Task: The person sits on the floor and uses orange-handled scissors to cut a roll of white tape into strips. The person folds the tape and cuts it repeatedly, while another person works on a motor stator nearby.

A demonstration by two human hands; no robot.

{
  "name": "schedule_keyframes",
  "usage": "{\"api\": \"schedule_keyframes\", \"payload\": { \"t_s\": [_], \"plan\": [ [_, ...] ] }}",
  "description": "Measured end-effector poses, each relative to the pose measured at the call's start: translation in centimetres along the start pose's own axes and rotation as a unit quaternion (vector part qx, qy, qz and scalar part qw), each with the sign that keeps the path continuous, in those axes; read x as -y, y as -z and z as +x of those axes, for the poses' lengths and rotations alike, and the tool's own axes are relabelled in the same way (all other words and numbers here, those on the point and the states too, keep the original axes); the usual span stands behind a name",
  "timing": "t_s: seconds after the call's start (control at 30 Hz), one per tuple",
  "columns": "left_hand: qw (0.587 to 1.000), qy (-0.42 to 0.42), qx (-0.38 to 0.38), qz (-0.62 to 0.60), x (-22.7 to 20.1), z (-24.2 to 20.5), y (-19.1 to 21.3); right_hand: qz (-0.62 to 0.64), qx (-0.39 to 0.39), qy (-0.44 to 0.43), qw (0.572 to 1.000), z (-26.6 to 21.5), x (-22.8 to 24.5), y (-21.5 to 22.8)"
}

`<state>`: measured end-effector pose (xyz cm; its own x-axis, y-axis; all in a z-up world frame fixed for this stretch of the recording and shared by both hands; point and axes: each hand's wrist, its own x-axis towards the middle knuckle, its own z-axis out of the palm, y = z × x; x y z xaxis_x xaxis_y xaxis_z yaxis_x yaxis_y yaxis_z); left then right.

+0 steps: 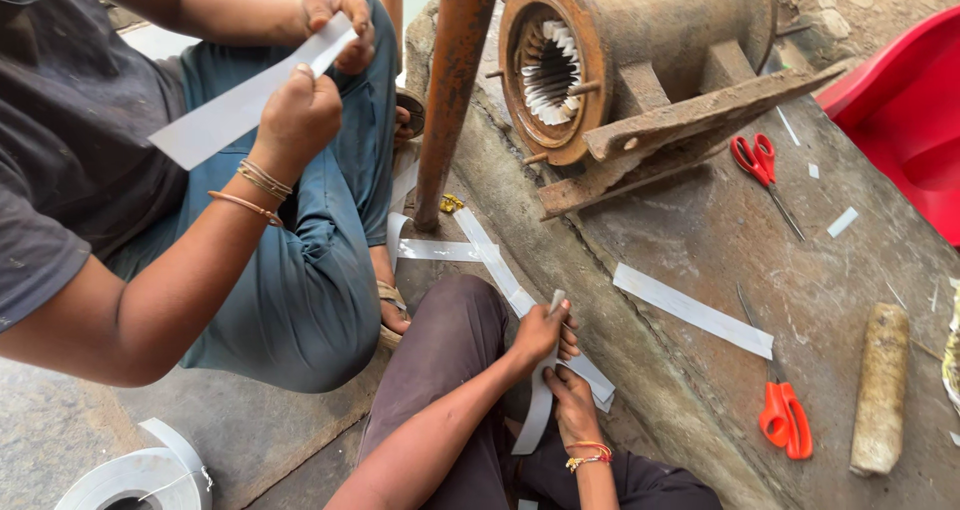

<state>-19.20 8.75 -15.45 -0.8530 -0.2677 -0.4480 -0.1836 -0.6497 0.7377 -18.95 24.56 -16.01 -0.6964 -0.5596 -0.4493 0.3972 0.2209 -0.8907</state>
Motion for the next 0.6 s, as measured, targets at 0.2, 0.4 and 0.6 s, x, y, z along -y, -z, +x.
{"api": "schedule_keyframes", "payload": {
  "t_s": [0.2, 0.4, 0.6],
  "plan": [
    [0.994, 0.025, -0.071, -0.080, 0.4, 1.6, 1.3, -0.198, -0.010, 0.051, 0.979, -1.5, 2.4, -2.5],
    [0.979, 0.096, -0.036, -0.174, -1.6, 0.8, 1.4, -0.246, -0.072, -0.022, 0.966, -3.9, 5.8, -5.8],
    [0.992, 0.030, 0.087, -0.082, -2.9, -1.9, 0.0, 0.277, 0.011, -0.064, 0.959, -3.9, 4.7, -3.9]
  ]
}}
